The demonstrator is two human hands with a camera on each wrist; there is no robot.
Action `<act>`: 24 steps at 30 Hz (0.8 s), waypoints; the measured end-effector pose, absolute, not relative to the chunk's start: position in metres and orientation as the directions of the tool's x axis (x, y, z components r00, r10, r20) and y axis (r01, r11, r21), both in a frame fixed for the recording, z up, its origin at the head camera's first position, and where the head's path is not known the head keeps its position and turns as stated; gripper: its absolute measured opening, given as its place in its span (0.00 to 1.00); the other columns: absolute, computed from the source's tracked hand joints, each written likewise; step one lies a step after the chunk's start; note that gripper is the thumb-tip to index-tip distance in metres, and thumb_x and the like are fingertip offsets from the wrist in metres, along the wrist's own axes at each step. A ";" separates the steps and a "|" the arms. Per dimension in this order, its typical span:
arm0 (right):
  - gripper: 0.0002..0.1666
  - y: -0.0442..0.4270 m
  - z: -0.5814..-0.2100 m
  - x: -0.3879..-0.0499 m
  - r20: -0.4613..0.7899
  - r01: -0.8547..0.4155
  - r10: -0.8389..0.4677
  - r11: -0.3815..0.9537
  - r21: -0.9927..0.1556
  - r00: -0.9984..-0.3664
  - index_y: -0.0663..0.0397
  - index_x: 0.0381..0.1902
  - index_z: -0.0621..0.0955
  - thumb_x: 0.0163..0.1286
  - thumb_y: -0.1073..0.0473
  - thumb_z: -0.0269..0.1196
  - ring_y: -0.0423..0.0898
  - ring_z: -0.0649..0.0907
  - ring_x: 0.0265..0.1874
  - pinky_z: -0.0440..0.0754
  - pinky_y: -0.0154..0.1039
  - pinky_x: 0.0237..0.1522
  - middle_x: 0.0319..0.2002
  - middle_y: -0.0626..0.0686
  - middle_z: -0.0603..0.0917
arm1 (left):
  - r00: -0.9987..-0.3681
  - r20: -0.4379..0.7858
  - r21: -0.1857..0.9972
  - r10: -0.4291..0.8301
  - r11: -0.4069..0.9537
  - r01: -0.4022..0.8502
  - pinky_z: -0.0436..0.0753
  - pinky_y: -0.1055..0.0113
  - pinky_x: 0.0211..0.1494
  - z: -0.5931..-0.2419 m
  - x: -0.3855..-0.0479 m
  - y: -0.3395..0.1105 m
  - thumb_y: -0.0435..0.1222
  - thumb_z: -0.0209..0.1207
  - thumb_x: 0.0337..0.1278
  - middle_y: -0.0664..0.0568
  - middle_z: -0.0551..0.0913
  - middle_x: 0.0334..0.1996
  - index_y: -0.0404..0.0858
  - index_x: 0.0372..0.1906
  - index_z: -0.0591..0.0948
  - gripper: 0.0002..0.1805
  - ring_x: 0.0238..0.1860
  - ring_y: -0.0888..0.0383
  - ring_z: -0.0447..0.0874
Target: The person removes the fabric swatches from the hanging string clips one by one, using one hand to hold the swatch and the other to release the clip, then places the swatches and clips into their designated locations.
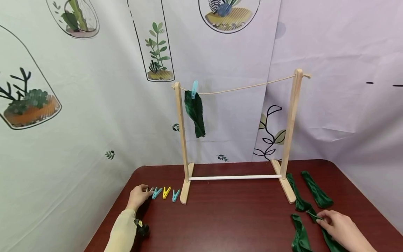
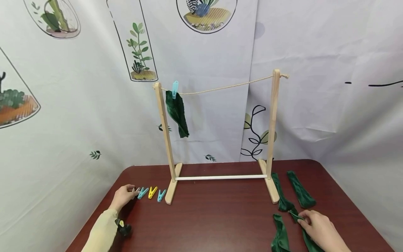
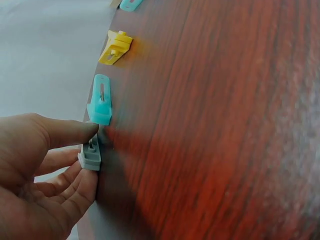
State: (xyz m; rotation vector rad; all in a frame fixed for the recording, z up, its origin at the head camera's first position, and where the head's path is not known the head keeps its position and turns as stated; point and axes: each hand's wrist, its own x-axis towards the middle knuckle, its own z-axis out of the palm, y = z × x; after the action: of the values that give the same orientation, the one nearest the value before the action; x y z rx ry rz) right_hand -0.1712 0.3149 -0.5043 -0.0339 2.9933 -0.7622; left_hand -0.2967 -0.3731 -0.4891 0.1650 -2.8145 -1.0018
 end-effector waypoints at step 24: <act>0.14 0.311 -0.463 -0.179 0.067 -0.042 -0.010 0.866 -0.498 -0.998 0.63 0.47 0.85 0.73 0.57 0.63 0.41 0.75 0.21 0.69 0.37 0.21 0.38 0.54 0.86 | -0.973 0.141 0.653 -0.183 0.755 -0.048 0.76 0.56 0.39 -0.466 -0.293 -0.383 0.38 0.61 0.69 0.35 0.80 0.45 0.23 0.61 0.76 0.25 0.40 0.45 0.78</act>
State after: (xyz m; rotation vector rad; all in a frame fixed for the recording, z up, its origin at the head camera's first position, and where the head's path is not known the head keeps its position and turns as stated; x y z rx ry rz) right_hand -0.1786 0.3107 -0.4626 -0.0436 3.0944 -0.8276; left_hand -0.2929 -0.3832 -0.4660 0.1834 -2.7565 -1.0182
